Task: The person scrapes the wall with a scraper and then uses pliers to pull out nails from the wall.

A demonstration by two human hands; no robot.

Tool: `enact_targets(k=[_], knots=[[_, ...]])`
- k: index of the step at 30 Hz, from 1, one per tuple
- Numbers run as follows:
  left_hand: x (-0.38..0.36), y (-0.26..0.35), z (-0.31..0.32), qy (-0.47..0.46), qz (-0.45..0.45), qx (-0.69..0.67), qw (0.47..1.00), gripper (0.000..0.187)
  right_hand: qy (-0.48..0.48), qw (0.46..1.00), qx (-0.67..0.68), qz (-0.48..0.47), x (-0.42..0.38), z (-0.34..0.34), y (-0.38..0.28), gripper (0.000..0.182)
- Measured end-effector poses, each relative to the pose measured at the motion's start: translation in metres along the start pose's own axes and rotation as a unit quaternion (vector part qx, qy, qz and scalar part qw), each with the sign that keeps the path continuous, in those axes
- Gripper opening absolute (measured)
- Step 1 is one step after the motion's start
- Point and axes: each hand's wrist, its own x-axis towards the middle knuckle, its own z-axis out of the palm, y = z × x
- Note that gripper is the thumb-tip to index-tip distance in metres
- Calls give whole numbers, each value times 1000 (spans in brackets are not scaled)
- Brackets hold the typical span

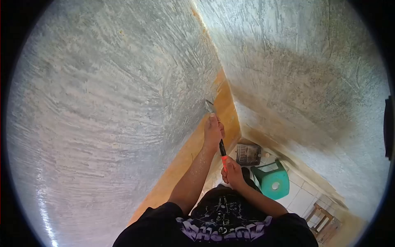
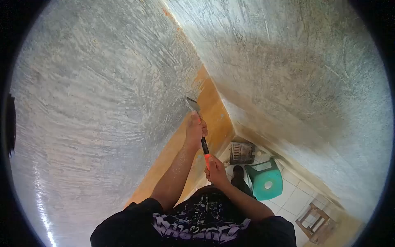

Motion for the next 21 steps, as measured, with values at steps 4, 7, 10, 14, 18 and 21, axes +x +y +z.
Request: enact_targets(k=[4,7,10,14,18,21], knots=[[-3,13,-4,-8,6,2,1000,37,6,1000,-13,-12,6,8,6,43],[10,6,12,-10,25,17,999,37,12,1000,-15,-15,10,-2,-9,44],[10,2,12,-6,23,-1,1000,36,11,1000,-24,-17,9,-6,-13,44],[5,6,7,-10,-6,-12,1000,36,10,999,-43,-22,8,-8,-6,43],[17,3,17,-9,16,4,1000,37,6,1000,-20,-11,14,-12,-16,42],[14,6,17,-9,25,6,1000,37,4,1000,-26,-10,11,-9,-22,41]])
